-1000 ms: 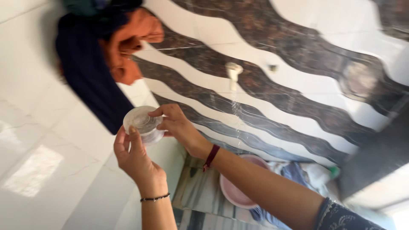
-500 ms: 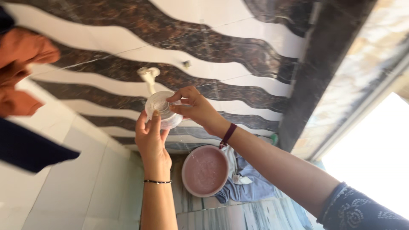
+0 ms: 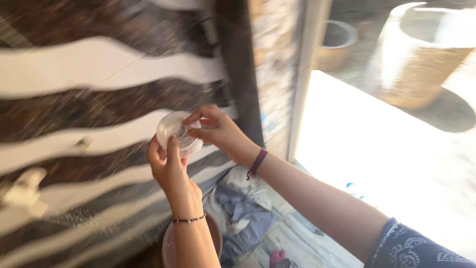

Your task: The person washes their hands under a wall-mounted tap, rinses them in a pink basin, and scrubs with a toothbrush. They repeat the washing and rinsing cycle several times, moving between the tap and a window vent area.

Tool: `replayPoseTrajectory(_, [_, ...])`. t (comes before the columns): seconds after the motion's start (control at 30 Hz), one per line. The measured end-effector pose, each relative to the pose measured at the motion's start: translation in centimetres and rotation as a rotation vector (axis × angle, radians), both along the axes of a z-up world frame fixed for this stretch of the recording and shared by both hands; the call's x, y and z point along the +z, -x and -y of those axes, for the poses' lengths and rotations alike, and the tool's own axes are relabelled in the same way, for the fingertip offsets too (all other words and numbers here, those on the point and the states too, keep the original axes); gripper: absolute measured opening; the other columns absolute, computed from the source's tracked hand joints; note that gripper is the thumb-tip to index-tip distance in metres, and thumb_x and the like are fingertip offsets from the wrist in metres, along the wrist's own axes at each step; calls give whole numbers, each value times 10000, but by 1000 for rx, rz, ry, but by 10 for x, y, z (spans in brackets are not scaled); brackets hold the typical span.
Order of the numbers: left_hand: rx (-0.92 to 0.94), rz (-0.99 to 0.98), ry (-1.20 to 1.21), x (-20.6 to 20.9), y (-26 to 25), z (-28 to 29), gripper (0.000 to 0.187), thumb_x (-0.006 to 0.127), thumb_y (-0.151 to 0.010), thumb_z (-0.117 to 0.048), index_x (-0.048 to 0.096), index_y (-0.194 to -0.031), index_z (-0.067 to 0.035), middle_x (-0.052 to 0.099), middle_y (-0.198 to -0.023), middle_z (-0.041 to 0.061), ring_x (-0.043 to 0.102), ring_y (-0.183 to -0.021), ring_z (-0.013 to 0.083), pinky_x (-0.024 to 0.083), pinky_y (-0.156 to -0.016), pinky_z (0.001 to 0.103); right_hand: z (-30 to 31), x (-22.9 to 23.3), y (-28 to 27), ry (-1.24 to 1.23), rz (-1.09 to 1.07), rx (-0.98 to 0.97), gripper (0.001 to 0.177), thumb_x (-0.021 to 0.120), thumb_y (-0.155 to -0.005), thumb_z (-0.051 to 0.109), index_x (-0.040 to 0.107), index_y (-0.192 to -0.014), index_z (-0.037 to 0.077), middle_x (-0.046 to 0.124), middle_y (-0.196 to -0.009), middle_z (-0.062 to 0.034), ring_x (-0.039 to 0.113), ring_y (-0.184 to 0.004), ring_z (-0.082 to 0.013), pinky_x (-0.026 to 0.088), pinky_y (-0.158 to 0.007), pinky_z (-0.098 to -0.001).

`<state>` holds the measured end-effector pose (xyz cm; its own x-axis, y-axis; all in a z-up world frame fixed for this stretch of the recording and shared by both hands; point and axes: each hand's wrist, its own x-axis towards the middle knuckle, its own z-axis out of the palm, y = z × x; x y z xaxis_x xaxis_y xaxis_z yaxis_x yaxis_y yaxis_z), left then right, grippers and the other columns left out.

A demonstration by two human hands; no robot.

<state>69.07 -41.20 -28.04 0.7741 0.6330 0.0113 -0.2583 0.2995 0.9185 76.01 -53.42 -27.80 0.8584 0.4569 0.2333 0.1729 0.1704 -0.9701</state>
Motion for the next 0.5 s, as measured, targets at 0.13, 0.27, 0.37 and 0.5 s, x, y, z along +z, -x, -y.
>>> replayPoseTrajectory(0.13, [-108,-22,-77,6,-42,36,511,649,-938,-211,490,-1412,-102,590,-1357,75,604,-1209,183,516,-987,358,40,-4,-32,-150,-15,-105,195,761,-903,188,707,-1069,102,518,-1318,-74,632,-1243,-236,582,-901,-359])
replayPoseTrajectory(0.27, [-223,-32,-130,8,-74,78,492,616,-950,-182,504,-1417,-73,583,-1394,93,618,-1214,190,521,-984,348,80,-11,-52,-169,-49,-265,187,767,-888,179,727,-1045,86,506,-1325,-72,603,-1274,-237,563,-943,-363])
replayPoseTrajectory(0.37, [-329,-90,-204,5,-97,120,488,601,-948,-184,490,-1411,-79,542,-1408,89,619,-1200,191,569,-958,351,123,-18,-65,-139,-43,-398,186,767,-884,184,731,-1044,96,517,-1326,-70,585,-1296,-232,534,-1018,-356])
replayPoseTrajectory(0.5, [-477,-108,-273,-5,-116,181,495,582,-960,-174,465,-1433,-83,500,-1420,107,587,-1206,202,586,-949,361,188,-29,-69,-164,-56,-542,174,764,-877,199,721,-1012,97,560,-1285,-97,603,-1262,-251,528,-972,-399])
